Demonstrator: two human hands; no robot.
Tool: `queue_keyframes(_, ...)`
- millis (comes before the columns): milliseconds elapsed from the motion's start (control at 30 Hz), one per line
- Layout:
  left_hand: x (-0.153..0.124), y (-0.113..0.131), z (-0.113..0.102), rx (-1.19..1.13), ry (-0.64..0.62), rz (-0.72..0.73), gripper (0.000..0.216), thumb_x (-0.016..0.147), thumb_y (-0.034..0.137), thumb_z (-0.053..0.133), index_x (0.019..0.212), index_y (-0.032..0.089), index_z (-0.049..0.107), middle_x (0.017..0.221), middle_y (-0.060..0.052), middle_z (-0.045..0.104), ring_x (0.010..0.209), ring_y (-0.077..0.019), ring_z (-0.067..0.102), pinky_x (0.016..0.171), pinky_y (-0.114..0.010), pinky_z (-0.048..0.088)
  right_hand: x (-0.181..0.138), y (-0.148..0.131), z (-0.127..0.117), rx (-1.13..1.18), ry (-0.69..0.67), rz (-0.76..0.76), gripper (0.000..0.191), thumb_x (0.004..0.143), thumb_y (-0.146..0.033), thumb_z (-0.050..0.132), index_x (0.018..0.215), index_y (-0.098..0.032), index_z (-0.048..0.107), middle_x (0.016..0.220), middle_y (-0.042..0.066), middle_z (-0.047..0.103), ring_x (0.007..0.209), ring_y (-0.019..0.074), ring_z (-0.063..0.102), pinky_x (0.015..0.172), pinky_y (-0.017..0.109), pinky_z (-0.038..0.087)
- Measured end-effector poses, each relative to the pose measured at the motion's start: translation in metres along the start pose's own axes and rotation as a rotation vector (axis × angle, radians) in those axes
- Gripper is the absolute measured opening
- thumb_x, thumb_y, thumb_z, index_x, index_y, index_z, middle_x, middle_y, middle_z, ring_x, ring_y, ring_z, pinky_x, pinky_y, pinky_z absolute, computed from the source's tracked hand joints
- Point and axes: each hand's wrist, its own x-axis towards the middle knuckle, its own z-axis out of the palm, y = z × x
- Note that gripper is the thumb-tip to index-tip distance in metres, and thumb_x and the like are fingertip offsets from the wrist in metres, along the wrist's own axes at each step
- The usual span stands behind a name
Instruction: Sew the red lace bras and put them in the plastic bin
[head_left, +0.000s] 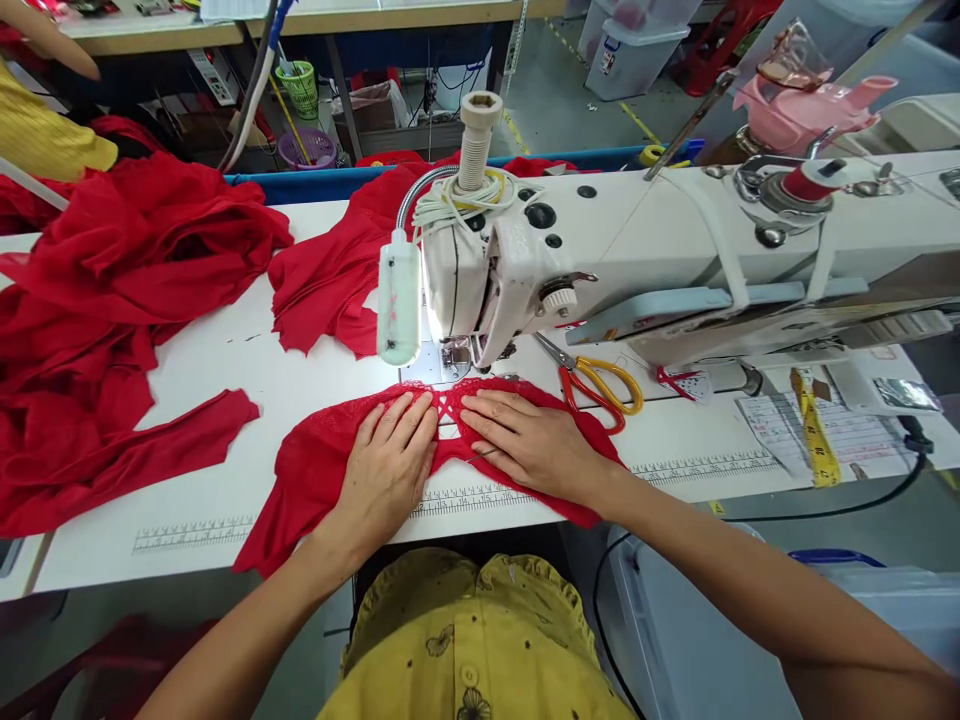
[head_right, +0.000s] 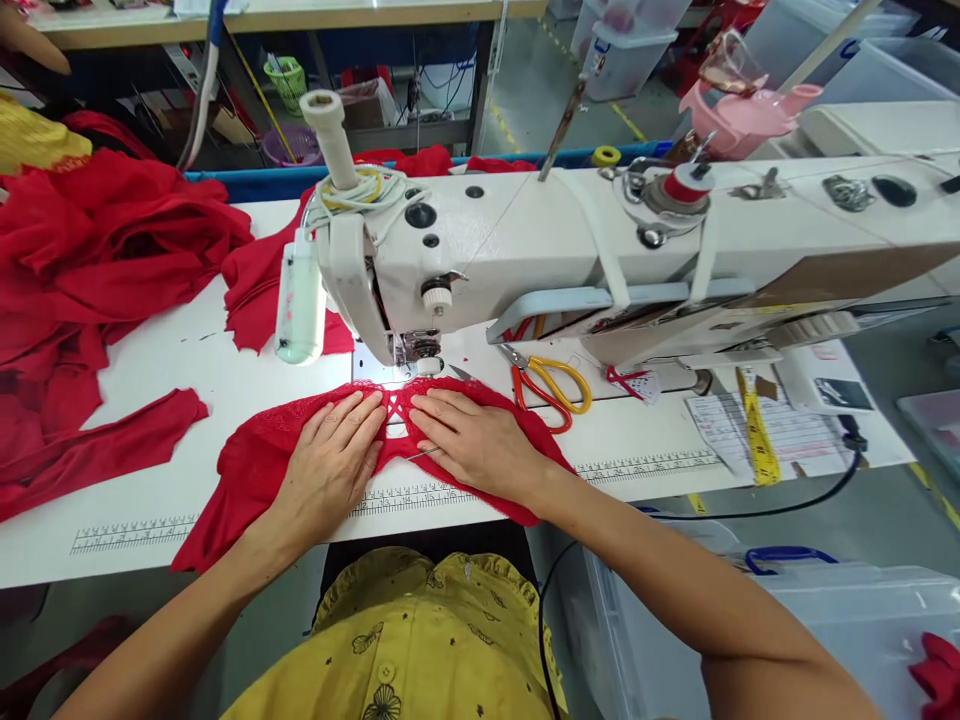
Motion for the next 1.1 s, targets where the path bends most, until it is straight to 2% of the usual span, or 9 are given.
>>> queue_keyframes(133,0.0,0.0,0.0,0.003,-0.022,-0.001,0.039,0.099,0.016,0.046,0.135,0.014,0.059,0.148,-0.01,0.057,0.134,-0.0312,0.053,0.111,-0.048,0.039,0.009,-0.006,-0.005,0.052,0.092,0.029,0.031,0.101,-0.024,0.053,0.126,-0.017,0.068,0.134,0.01,0.068,0.127,0.0235,0.06,0.101,0.04,0.058)
queue_keyframes(200,-0.001,0.0,0.001,0.0,-0.03,0.0,0.041,0.097,0.015,0.047,0.136,0.014,0.058,0.149,-0.011,0.056,0.135,-0.0319,0.052,0.112,-0.05,0.039,0.014,-0.009,-0.004,0.069,0.136,0.045,0.032,0.1,-0.021,0.053,0.128,-0.017,0.068,0.133,0.01,0.068,0.128,0.0227,0.06,0.105,0.04,0.056)
queue_keyframes(467,0.0,-0.001,0.0,0.004,-0.011,0.006,0.037,0.1,0.02,0.046,0.135,0.014,0.058,0.149,-0.009,0.057,0.135,-0.0299,0.052,0.112,-0.047,0.037,0.016,-0.005,0.012,0.031,0.059,0.047,0.039,0.102,-0.03,0.052,0.136,-0.015,0.061,0.139,0.012,0.064,0.132,0.025,0.057,0.103,0.041,0.057)
queue_keyframes(667,0.0,-0.001,0.001,-0.016,-0.002,-0.007,0.038,0.101,0.019,0.045,0.138,0.016,0.057,0.149,-0.009,0.056,0.136,-0.0292,0.051,0.113,-0.047,0.036,0.016,-0.003,0.008,0.065,0.054,0.018,0.039,0.101,-0.028,0.053,0.137,-0.016,0.06,0.14,0.012,0.063,0.133,0.0244,0.055,0.103,0.04,0.056)
queue_keyframes(733,-0.001,-0.001,0.001,-0.025,-0.008,-0.011,0.039,0.101,0.019,0.046,0.139,0.018,0.057,0.15,-0.009,0.055,0.137,-0.0294,0.051,0.113,-0.048,0.036,0.017,-0.006,0.0,0.069,0.053,0.046,0.034,0.101,-0.028,0.053,0.132,-0.018,0.064,0.136,0.011,0.065,0.126,0.0237,0.058,0.097,0.038,0.057)
queue_keyframes(800,-0.001,-0.001,0.002,-0.037,-0.014,-0.013,0.04,0.1,0.02,0.046,0.139,0.019,0.056,0.15,-0.01,0.055,0.138,-0.0295,0.05,0.113,-0.048,0.036,0.018,-0.011,-0.011,0.027,0.049,0.158,0.032,0.101,-0.031,0.052,0.128,-0.019,0.065,0.125,0.01,0.068,0.113,0.0241,0.061,0.083,0.036,0.06)
queue_keyframes(900,-0.002,-0.002,0.003,-0.041,-0.011,-0.009,0.04,0.101,0.02,0.046,0.139,0.018,0.056,0.151,-0.01,0.054,0.138,-0.0298,0.05,0.113,-0.049,0.036,0.019,-0.02,-0.023,-0.092,0.0,0.313,0.037,0.1,-0.027,0.049,0.134,-0.015,0.059,0.111,0.013,0.066,0.1,0.0267,0.059,0.069,0.035,0.056)
queue_keyframes(1000,-0.003,-0.003,0.003,-0.033,-0.006,-0.003,0.04,0.101,0.02,0.046,0.139,0.017,0.055,0.151,-0.01,0.054,0.139,-0.0301,0.049,0.114,-0.049,0.035,0.018,-0.026,-0.023,-0.152,-0.089,0.281,0.046,0.096,-0.008,0.042,0.141,-0.012,0.051,0.108,0.014,0.064,0.095,0.0247,0.059,0.066,0.032,0.052)
queue_keyframes(1100,-0.003,-0.003,0.004,-0.025,0.0,0.003,0.039,0.101,0.02,0.046,0.139,0.015,0.055,0.151,-0.01,0.054,0.138,-0.03,0.049,0.114,-0.049,0.035,0.017,-0.03,-0.015,-0.163,-0.14,0.253,0.046,0.095,-0.005,0.043,0.138,-0.013,0.052,0.108,0.012,0.063,0.09,0.022,0.06,0.057,0.029,0.047)
